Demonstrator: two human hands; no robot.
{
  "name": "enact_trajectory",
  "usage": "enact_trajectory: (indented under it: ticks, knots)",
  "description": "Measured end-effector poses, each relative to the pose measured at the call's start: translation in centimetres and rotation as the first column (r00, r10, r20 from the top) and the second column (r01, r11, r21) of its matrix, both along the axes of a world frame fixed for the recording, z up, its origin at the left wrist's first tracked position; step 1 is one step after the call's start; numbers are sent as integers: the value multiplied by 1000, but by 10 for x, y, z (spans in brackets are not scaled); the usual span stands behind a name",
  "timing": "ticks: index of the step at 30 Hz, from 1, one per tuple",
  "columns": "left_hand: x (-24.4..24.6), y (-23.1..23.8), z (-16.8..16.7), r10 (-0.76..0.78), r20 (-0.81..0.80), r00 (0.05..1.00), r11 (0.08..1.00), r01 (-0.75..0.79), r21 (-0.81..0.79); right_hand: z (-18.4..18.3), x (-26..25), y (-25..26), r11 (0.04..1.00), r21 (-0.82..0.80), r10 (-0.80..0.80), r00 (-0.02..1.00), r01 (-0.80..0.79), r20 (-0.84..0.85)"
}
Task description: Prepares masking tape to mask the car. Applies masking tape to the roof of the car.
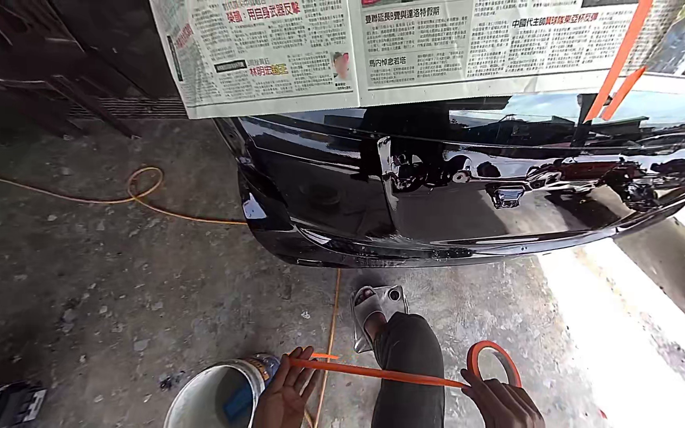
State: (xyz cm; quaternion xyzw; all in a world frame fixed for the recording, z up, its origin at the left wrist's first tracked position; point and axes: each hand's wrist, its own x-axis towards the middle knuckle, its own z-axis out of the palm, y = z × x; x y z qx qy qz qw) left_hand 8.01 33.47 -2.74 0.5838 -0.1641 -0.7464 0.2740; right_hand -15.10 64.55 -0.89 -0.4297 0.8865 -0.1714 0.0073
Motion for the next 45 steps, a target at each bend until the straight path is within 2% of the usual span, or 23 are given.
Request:
enact_trajectory:
  ticks: [7, 16, 25, 32, 35, 45]
  knots:
    - [10, -3, -7, 1, 14, 1000, 1000, -1, -8, -1, 0, -7, 1000, 4, 15, 1000, -15, -11]
    - [5, -5, -7, 26, 89, 996, 1000, -26, 0, -7, 0, 3, 1000, 18, 21, 997, -22, 69]
    - [3, -8, -12, 0, 110, 994, 1000, -3, 22, -26, 3, 22, 995, 76, -84, 980, 71, 179]
    - [6, -37, -12, 71, 127, 989, 997, -68, -29, -1, -2, 0, 999, 40, -21, 1000, 21, -5]
    - [9, -43, -17, 62, 133, 989, 998, -58, -32, -1, -2, -6, 1000, 25, -3, 998, 4, -58]
    - [8, -41, -30, -4, 158, 987, 1000, 3, 6, -18, 1, 18, 992, 46, -121, 990, 117, 77]
